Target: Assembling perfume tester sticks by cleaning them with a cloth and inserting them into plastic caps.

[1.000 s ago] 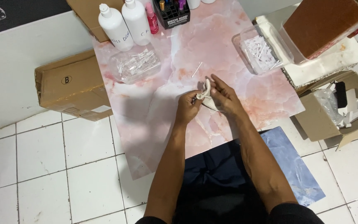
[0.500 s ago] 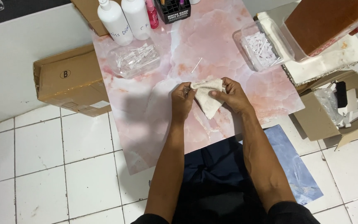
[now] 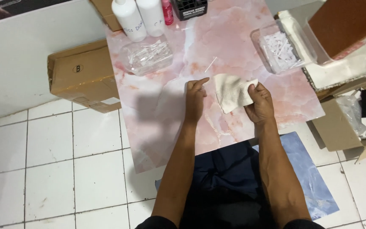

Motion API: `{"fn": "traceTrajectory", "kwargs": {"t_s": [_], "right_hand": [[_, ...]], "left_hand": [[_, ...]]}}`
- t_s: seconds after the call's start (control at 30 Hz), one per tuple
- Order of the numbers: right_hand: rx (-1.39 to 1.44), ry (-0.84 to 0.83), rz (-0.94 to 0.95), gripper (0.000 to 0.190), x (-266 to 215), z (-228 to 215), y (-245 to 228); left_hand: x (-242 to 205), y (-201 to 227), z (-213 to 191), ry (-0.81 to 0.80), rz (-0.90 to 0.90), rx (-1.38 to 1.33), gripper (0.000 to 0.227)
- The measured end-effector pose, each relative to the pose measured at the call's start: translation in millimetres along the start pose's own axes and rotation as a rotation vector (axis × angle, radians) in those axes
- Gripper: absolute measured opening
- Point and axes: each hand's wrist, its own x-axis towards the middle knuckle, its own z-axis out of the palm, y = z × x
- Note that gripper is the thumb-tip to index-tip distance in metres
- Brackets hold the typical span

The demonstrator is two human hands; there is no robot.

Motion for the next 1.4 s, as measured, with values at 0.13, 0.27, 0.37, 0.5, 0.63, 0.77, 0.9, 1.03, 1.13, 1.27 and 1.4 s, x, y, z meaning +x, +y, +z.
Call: {"fn": "traceTrajectory", "kwargs": {"t_s": [0.13,0.27,0.37,0.5,0.63,0.77,0.9,1.03,1.13,1.27,1.4], "right_hand": [[0.046,-0.001,-0.014,0.020,7,-11,13],[0.122,0.044,0.008,0.022,13,-2,18],[0.116,0.024,0.058,0.022,18,8,34],[0.145,-0.102,0.076,0.029,21,24,57],[-0.492,-0.084,-0.147,0.019,-5,82,27],[-0.477,0.046,-0.103,0.011,-32,136,-14],[-0.451,0.019,-0.078,0.010,-2,88,18],[-0.545,-0.008,-0.128,0.010,-4,96,14],[-0.646,-0.078,-0.318,0.011,-7,100,18],[-0.660,-0.210,-0.509,0.007,-9,103,16],[-0.597,-0.162,-0.573,0.005,1,76,40]], "left_hand": [[1,-8,1,-0.060,0.179,0.191,0.048],[1,-7,4,-0.049,0.155,0.164,0.044],[-2,-3,0,-0.053,0.029,0.003,0.031],[6,-14,-1,-0.031,0.139,0.089,0.025],[6,-13,-6,-0.041,0.132,0.060,0.027],[0,15,-4,-0.071,-0.051,-0.152,0.026],[8,-1,-1,-0.093,-0.124,-0.205,0.025],[6,3,0,-0.075,-0.114,-0.219,0.022],[6,8,4,0.009,-0.104,-0.205,0.020],[5,14,3,0.107,-0.061,-0.154,0.021],[3,15,1,0.017,0.014,-0.136,0.023]]}}
